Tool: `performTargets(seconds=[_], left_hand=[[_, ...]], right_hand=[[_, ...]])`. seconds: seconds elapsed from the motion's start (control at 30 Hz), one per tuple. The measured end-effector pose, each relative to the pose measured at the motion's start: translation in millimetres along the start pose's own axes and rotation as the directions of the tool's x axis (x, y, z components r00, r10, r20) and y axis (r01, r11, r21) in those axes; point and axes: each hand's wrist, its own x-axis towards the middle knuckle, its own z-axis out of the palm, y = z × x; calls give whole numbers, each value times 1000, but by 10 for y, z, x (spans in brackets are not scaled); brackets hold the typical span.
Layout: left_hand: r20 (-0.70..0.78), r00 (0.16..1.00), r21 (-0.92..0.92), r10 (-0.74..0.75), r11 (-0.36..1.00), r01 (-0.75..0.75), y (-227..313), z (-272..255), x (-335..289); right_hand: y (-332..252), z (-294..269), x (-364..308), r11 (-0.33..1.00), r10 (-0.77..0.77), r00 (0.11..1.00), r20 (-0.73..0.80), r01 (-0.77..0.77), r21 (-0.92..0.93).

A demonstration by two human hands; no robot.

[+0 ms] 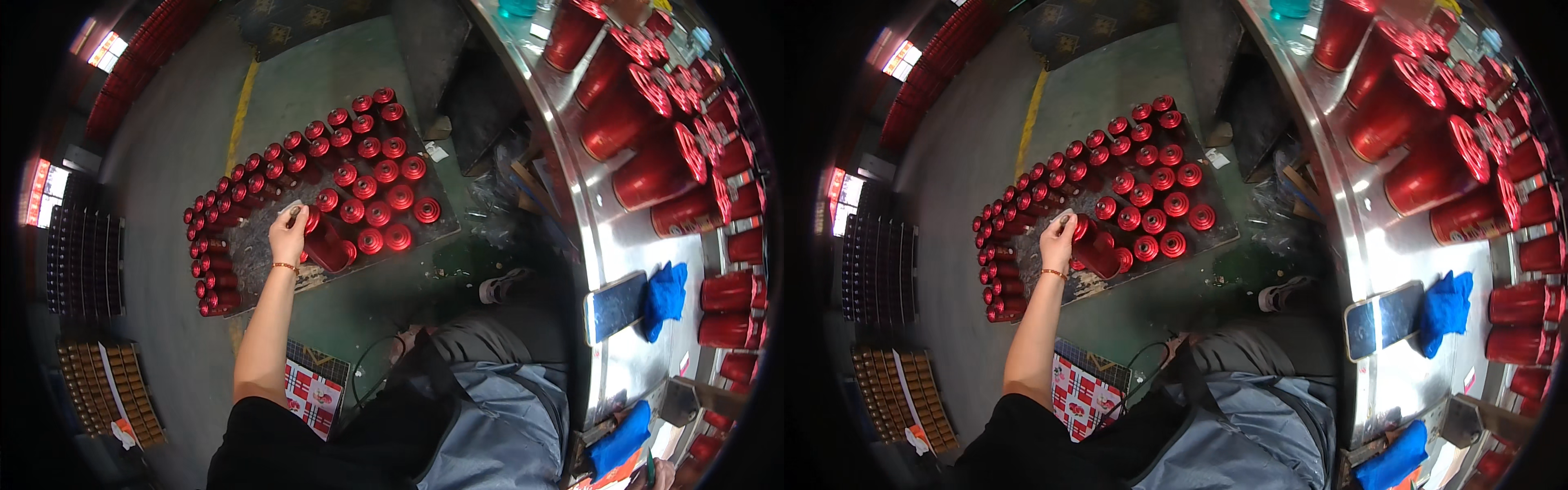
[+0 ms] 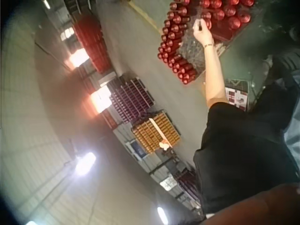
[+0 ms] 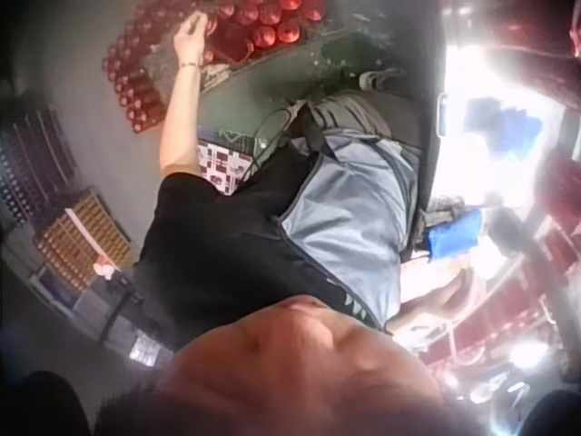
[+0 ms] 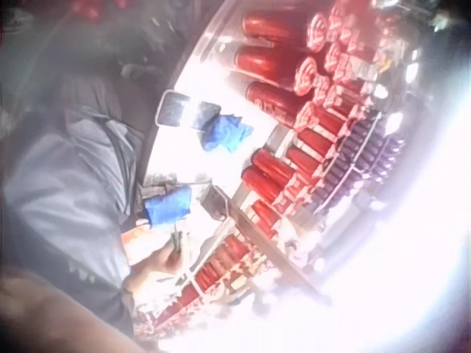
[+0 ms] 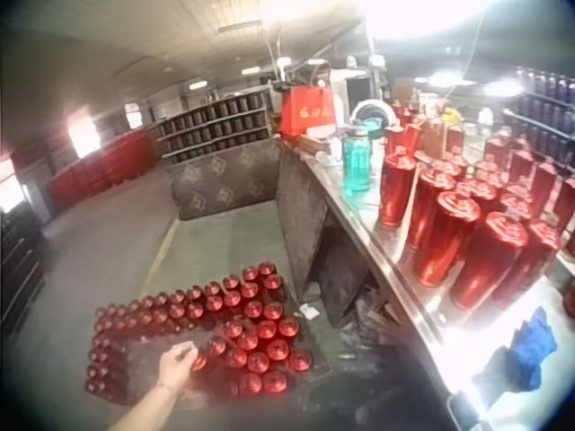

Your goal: The person applies adhesive labels to red cylindrical cans on a factory line. They peel backing from each label, align and press it onto the can, smooth the surface with a green tool, and place the finished can on a tray. The process repeats for multiple cans.

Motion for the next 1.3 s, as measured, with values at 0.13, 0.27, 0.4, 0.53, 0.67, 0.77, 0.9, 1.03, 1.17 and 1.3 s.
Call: performTargets(seconds=[0.13, 0.27, 0.4, 0.53, 0.67, 0.77, 0.9, 1.03, 1.17, 1.3], left_hand=[[-166, 985, -34, 47, 998, -54, -212, -144, 492], [-246, 955, -23, 164, 984, -175, -308, -94, 1186], [-191, 926, 170, 325, 940, -295, -656, 116, 1769], [-181, 915, 260, 361, 915, -309, -1114, 304, 2194], [-176, 909, 336, 378, 891, -305, -1514, 392, 2278], [-194, 913, 494, 358, 840, -224, -1907, 589, 2326], [-255, 939, 646, 230, 763, -11, -2450, 687, 2375], [-266, 963, 645, -34, 736, 205, -2891, 1036, 2208], [-121, 986, 742, -112, 650, 164, -3137, -64, 3104], [22, 991, 908, -131, 418, 35, -3062, 625, 2279]], right_hand=[[-77, 157, 248, 999, -28, 999, 26, 29, -34], [-76, 229, 414, 998, -17, 998, 60, 20, -53], [-114, 223, 509, 996, 35, 994, 108, -25, -88], [-237, 260, 461, 982, 124, 981, 148, -100, -162], [-260, 267, 369, 975, 168, 964, 204, -132, -179], [-204, 186, 94, 952, 270, 936, 225, -225, -207], [23, 10, -416, 880, 466, 849, 249, -415, -232], [-255, -51, -496, 578, 816, 571, 86, -808, -115], [446, 44, -1176, 361, 925, 371, 85, -926, 112], [252, -1065, -1185, 306, 947, 250, -203, -894, 326]])
